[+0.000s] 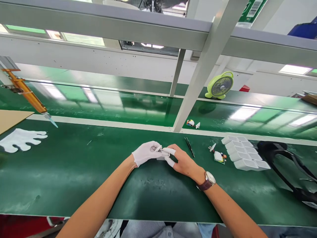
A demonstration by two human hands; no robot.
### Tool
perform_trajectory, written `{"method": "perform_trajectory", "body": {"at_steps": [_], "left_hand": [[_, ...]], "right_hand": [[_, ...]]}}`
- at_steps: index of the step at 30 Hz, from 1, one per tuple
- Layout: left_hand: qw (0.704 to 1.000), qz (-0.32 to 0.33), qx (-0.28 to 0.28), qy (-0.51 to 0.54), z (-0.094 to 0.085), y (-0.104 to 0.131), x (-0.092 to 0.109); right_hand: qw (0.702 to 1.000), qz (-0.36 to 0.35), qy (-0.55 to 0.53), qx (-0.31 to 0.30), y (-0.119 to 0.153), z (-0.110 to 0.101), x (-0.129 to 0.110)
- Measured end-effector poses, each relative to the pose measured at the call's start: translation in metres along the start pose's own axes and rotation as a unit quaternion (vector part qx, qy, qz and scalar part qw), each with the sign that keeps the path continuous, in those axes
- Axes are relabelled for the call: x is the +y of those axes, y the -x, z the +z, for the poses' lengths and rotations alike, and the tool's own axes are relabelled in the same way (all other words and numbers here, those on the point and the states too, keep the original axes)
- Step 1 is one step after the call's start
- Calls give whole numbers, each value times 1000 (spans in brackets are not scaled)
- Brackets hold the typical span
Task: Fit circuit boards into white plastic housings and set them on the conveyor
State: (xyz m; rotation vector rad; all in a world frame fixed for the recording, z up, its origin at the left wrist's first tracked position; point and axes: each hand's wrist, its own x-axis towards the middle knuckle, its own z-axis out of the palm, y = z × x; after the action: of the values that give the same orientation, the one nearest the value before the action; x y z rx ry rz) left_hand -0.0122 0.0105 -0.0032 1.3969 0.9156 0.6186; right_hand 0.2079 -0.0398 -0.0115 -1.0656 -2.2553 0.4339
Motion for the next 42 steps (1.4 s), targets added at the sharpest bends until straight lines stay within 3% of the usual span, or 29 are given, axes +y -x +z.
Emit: {"method": "perform_trajectory", "body": {"at_steps": [4,21,26,31,37,40,42], "left_hand": [[1000,11,-27,9,-4,-2,-5],[999,-38,15,17,6,1,3],[998,-18,17,-51,7,2,8],[993,-3,41,-112,5,0,1],[996,8,22,-88,4,-3,-5],[995,-5,13,-98,2,-1,2],[993,-9,-23,-117,-4,2,9]], "right_hand": [[999,-19,-28,-30,-5,-1,4],[996,-48,-60,41,5,9,12],[999,-14,-35,11,7,9,8],[1000,-26,2,15,9,13,7],[1000,-23,14,16,10,16,6],[999,-24,17,22,10,17,5],[999,-23,25,20,10,17,5]]}}
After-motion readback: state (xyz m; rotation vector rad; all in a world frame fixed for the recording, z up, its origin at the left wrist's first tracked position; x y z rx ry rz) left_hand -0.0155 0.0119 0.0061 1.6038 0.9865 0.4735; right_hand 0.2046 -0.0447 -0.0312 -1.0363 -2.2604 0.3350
